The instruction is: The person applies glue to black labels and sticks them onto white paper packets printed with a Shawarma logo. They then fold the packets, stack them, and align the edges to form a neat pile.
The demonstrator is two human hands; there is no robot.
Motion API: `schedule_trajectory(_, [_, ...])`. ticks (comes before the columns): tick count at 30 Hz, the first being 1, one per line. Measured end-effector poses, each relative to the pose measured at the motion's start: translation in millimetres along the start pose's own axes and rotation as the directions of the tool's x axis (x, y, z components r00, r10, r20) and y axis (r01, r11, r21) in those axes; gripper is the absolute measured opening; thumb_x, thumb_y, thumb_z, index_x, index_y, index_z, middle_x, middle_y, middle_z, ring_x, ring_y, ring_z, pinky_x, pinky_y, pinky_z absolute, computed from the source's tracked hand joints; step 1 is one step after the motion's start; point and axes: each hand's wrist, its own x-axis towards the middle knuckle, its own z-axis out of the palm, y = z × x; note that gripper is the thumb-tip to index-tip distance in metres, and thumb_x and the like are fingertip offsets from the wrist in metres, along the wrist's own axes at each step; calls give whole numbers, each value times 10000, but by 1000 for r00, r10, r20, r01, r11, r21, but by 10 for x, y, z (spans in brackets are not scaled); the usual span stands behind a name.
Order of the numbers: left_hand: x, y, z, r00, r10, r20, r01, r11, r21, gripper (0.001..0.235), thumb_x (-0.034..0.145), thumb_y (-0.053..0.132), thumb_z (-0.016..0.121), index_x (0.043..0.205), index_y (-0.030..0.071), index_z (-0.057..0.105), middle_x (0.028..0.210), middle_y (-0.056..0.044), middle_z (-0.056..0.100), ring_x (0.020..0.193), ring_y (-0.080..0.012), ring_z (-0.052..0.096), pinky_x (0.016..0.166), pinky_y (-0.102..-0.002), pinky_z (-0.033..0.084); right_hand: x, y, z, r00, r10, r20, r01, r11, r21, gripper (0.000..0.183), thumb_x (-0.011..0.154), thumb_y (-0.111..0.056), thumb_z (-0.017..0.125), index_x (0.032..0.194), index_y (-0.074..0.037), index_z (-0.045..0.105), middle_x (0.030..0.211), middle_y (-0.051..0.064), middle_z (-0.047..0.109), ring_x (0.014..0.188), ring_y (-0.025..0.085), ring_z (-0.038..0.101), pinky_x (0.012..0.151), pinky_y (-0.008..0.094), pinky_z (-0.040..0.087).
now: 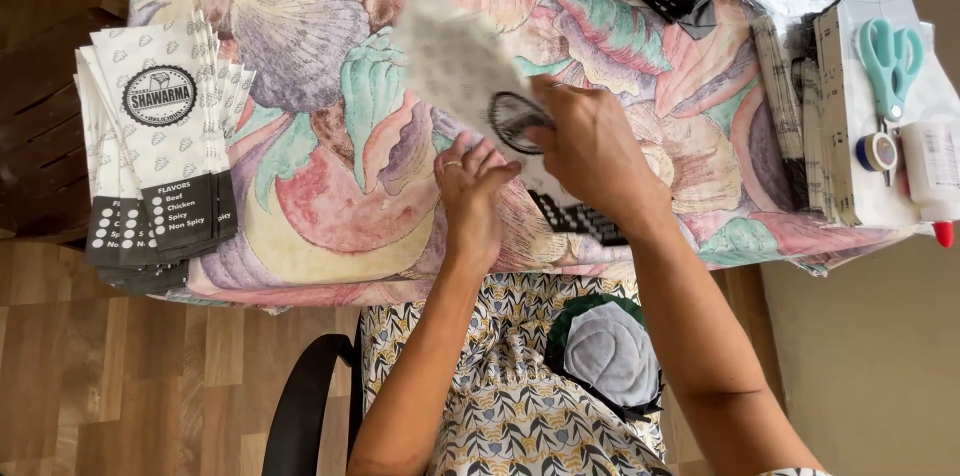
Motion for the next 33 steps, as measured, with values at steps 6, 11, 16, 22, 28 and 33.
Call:
schedule_trajectory(6, [431,-708,-563,987,-33,-156,-49,868,-494,415,736,-94,749,839,191,465,723,-23,681,712,-144,659,684,-236,452,-261,-331,-353,991,56,126,-30,979,-200,188,902,-66,729,1065,21,762,852,191,750,775,348,759,663,392,622])
schedule_trajectory(11, [308,-507,-489,986,-97,-135,16,862,-507,461,697,-74,764,880,200,441,729,56,551,732,-125,574,807,-300,456,-489,10,-180,981,-34,-190,36,999,7,96,918,-35,730,972,-69,802,888,146,782,790,344,761,660,403,600])
schedule_trajectory(16, [484,-730,-621,987,-113,-113,41,861,-506,419,681,-16,800,815,229,487,780,65,569,794,-124,558,927,-388,445,-635,9,-274,985,-95,-143,102,994,42,164,925,17,665,1036,10,784,1035,239,773,1054,417,728,979,509,542])
schedule_trajectory(22, [482,-573,-604,983,-111,-147,19,854,-520,403,650,7,812,672,236,481,682,45,650,816,-129,588,912,-361,420,-1061,460,73,912,145,-384,-47,966,254,79,886,-113,814,949,-156,797,1135,78,767,1174,341,691,963,457,564])
schedule_trajectory(28, [389,-772,-440,998,-54,-35,24,818,-575,262,757,56,818,855,249,670,773,59,717,828,-127,686,927,-363,501,-1184,467,688,865,385,-323,-31,683,730,1139,616,77,893,1556,-86,273,1588,288,338,1459,531,267,1211,665,203])
schedule_trajectory(33, [116,-602,-28,953,99,287,25,917,-398,673,811,114,820,1416,93,524,1028,-39,738,1042,-260,685,979,-409,496,-930,386,735,795,324,-513,192,667,719,615,797,115,804,1317,-72,535,1247,180,670,1254,378,626,1090,529,519])
